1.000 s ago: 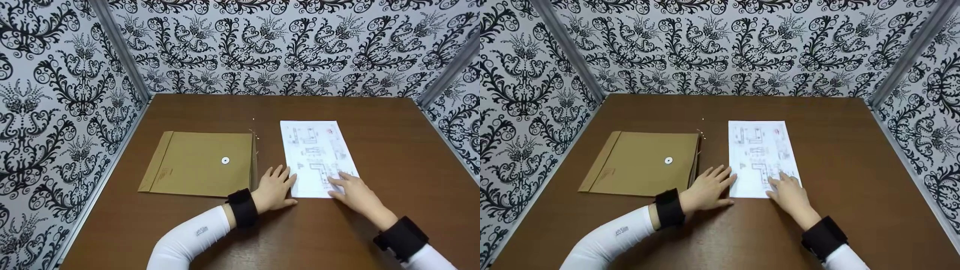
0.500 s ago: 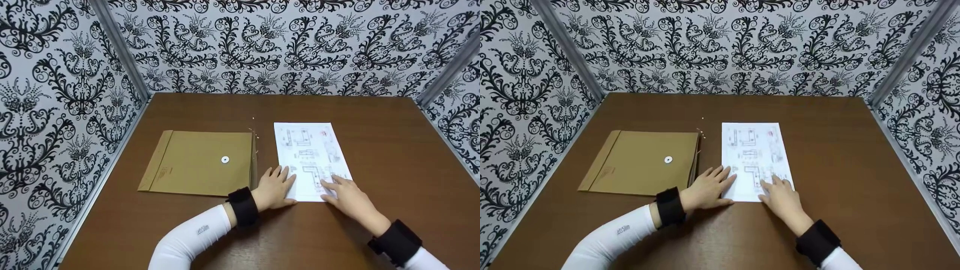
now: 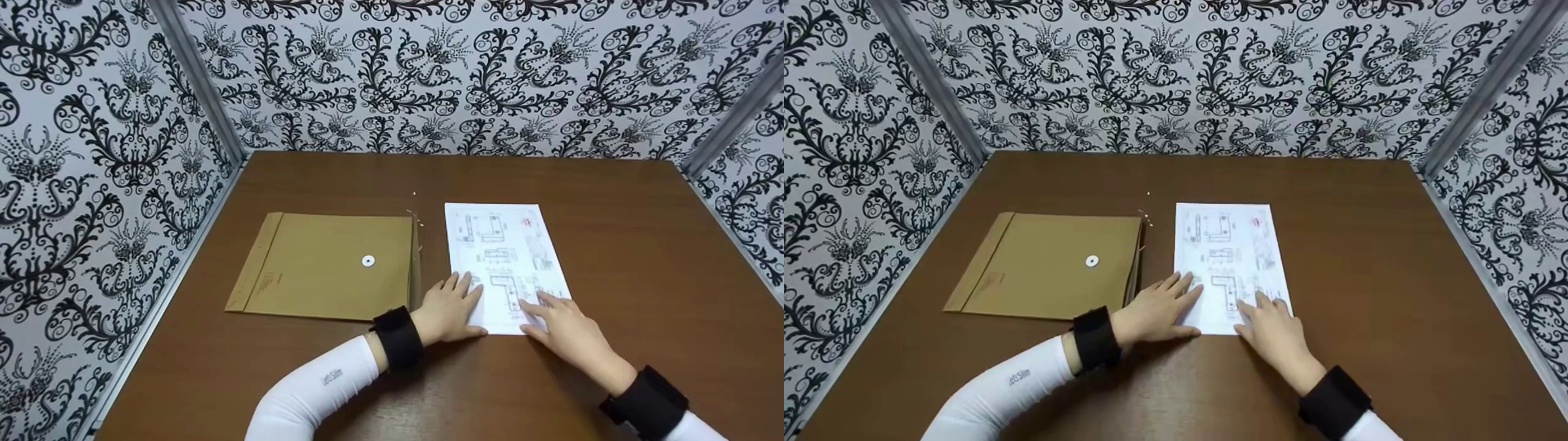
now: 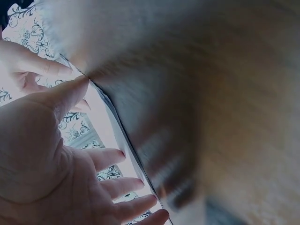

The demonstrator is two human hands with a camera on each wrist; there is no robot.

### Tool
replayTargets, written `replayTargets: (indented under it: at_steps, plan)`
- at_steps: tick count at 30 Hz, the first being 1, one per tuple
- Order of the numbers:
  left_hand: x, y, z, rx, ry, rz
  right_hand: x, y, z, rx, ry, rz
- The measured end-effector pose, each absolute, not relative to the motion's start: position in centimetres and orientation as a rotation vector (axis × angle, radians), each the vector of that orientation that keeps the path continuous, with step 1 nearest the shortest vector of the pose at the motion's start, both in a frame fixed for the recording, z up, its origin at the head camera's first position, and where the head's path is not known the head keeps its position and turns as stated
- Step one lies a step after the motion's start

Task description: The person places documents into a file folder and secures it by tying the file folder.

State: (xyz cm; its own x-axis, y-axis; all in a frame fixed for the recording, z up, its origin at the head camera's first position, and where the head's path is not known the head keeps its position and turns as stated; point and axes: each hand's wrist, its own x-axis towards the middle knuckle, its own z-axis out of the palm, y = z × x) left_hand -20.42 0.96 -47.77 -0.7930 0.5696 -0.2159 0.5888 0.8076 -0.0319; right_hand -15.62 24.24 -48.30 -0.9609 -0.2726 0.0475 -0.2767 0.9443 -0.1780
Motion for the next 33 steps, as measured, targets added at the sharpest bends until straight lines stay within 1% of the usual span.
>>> replayTargets:
  at_steps: [10,24,33]
  plan:
    - [-20.4,1.1,-48.2,0.953,2.778,-0.064,-16.6,25.2,-47.9,0.388,-3.072,0.396]
    - [-20.2,1.1,-48.1,1.035,2.785,-0.08,-20.7,28.7,-46.9,0.204,-3.077,0.836]
    - [-20.2,1.0,-48.3,1.077,2.802,-0.088,-22.8,30.1,-46.4,0.1,-3.084,1.173]
